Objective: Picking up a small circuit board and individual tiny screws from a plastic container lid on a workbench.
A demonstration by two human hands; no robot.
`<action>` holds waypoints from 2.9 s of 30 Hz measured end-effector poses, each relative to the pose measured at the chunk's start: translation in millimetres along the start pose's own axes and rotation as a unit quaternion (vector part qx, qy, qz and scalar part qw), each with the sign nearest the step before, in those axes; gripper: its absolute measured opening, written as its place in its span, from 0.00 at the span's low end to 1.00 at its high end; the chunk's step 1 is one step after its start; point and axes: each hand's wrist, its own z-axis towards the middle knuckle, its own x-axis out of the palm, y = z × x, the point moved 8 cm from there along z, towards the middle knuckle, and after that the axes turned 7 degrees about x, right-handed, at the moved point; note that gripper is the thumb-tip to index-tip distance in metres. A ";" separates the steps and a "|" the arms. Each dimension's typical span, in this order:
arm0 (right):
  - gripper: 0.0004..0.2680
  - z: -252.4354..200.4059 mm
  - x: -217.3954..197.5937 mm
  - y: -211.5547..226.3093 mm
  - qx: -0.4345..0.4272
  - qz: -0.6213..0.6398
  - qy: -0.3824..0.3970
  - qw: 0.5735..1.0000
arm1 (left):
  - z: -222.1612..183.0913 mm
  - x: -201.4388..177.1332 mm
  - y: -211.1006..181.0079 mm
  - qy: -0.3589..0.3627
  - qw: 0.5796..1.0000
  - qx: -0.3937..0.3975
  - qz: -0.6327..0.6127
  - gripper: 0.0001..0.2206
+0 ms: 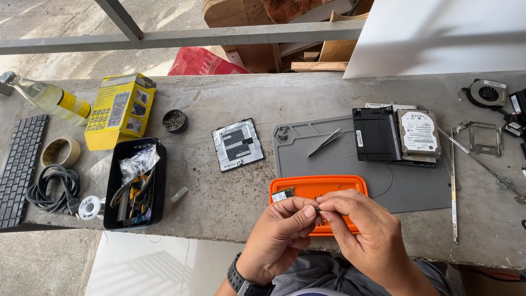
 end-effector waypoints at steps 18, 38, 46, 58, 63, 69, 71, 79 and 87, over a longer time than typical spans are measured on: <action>0.01 3.4 1.5 2.2 -0.003 -0.013 0.008 1.000 | -11.1 12.0 -36.8 -0.027 0.947 0.200 0.250 0.05; 0.11 -6.4 31.1 -24.3 0.079 0.005 0.022 0.997 | -33.0 33.5 -59.3 -0.053 0.850 0.340 0.399 0.02; 0.12 -4.8 29.8 -23.1 0.078 0.032 0.022 0.996 | -25.0 26.4 -47.4 -0.044 0.904 0.263 0.334 0.02; 0.10 -4.6 26.5 -19.5 0.062 -0.011 0.002 0.998 | -21.1 27.6 -43.7 -0.048 0.868 0.254 0.425 0.09; 0.12 -4.1 27.2 -38.3 0.101 -0.021 0.023 0.994 | -12.2 24.9 -50.3 -0.016 0.847 0.283 0.449 0.07; 0.11 -14.0 14.5 -80.4 0.205 -0.009 0.031 0.978 | -5.9 -6.7 -72.3 -0.066 0.832 0.290 0.468 0.08; 0.10 -17.1 13.9 -81.7 0.211 -0.001 0.037 0.977 | -8.2 -10.5 -71.4 -0.073 0.823 0.271 0.494 0.09; 0.02 -36.2 7.7 -80.4 0.188 -0.012 0.037 0.981 | -14.6 -13.3 -56.2 -0.038 0.697 0.279 0.659 0.05; 0.04 -56.4 -6.5 -94.5 0.217 0.000 0.014 0.976 | -17.5 -2.7 -54.3 -0.010 0.646 0.334 0.687 0.03</action>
